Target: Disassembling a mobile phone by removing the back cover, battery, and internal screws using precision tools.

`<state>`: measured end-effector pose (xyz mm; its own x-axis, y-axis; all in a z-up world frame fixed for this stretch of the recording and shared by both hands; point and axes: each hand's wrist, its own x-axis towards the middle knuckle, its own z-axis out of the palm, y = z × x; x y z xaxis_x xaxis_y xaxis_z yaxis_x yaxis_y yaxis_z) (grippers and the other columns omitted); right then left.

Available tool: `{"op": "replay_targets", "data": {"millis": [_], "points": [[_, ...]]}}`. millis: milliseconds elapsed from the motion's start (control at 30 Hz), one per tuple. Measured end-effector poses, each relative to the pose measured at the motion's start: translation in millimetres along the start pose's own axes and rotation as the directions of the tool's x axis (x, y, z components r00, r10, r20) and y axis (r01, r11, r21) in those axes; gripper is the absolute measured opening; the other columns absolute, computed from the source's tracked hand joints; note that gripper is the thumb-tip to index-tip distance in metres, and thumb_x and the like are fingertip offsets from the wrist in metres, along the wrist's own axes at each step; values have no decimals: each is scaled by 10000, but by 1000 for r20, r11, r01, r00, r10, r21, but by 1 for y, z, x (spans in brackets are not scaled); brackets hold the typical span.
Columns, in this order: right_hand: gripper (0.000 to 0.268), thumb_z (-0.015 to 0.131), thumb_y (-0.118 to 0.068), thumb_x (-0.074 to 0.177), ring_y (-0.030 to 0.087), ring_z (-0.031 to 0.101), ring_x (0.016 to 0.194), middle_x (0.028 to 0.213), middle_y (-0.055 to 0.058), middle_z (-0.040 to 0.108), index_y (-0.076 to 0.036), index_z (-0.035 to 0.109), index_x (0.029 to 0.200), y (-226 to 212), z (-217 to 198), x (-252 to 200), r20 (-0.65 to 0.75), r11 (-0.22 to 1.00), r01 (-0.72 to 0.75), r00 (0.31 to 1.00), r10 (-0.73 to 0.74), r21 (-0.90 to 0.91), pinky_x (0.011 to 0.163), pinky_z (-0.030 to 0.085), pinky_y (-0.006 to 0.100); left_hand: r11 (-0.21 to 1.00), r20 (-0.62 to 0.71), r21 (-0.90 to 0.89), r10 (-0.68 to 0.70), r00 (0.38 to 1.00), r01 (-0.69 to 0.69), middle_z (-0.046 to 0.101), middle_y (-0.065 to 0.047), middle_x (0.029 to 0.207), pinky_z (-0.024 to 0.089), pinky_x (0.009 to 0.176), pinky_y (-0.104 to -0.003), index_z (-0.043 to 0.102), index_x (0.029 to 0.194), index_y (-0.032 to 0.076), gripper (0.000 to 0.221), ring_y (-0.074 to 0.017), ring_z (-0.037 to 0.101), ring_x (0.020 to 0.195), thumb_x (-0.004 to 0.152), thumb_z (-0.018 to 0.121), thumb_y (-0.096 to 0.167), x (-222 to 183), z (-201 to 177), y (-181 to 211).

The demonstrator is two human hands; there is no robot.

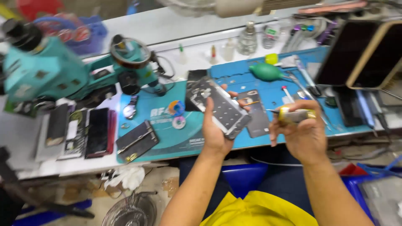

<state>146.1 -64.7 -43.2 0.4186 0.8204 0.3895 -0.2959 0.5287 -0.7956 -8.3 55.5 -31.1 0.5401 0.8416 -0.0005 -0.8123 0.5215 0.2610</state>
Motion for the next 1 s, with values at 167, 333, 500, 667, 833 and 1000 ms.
{"op": "replay_targets", "data": {"millis": [167, 333, 500, 667, 833, 1000], "points": [[735, 254, -731, 986, 234, 588, 415, 769, 237, 597, -47, 461, 1160, 7, 13, 0, -53, 994, -112, 992, 112, 6, 291, 453, 260, 983, -57, 161, 95, 994, -85, 677, -151, 1130, 623, 851, -536, 529, 1432, 82, 655, -328, 711, 924, 1032, 424, 589, 7, 11, -6], [712, 414, -552, 1055, 182, 583, 604, 867, 180, 627, 28, 382, 1466, -4, 30, 4, 51, 993, -45, 997, 51, -111, 484, 483, 252, 970, -29, 148, 200, 979, -194, 649, -131, 1142, 611, 859, -564, 485, 1480, 122, 998, -308, 689, 925, 854, 288, 874, 11, 21, -13], [715, 389, -519, 1044, 194, 621, 599, 835, 201, 663, 119, 582, 1302, -4, 35, -8, 51, 950, 32, 999, -17, -310, 500, 547, 285, 965, -29, 139, 230, 973, -224, 618, -122, 1157, 605, 869, -585, 435, 1522, 128, 1017, -301, 674, 954, 871, 194, 871, 14, 22, -20], [621, 413, -516, 1020, 144, 596, 602, 706, 105, 671, -19, 776, 1101, -8, 52, -12, -32, 791, 33, 997, -66, -610, 543, 545, 273, 953, -13, 164, 259, 966, -254, 606, -126, 1155, 607, 882, -573, 412, 1534, 113, 1007, -300, 672, 1000, 900, 151, 851, 11, 30, -25], [439, 479, -360, 1053, 193, 665, 712, 770, 147, 714, -53, 792, 1068, 4, 47, -22, -20, 724, 54, 995, -93, -687, 643, 566, 365, 920, -8, 225, 330, 944, -320, 593, -121, 1152, 595, 892, -461, 389, 1544, 77, 1002, -261, 663, 989, 934, 123, 826, 7, 38, -29], [425, 477, -337, 1059, 242, 709, 712, 787, 150, 732, -55, 795, 1050, -5, 59, -14, 9, 682, 97, 991, -132, -725, 661, 579, 373, 903, -8, 261, 355, 935, -341, 589, -121, 1150, 594, 889, -448, 370, 1558, 68, 1021, -256, 659, 991, 923, 117, 828, 7, 38, -30]]}}
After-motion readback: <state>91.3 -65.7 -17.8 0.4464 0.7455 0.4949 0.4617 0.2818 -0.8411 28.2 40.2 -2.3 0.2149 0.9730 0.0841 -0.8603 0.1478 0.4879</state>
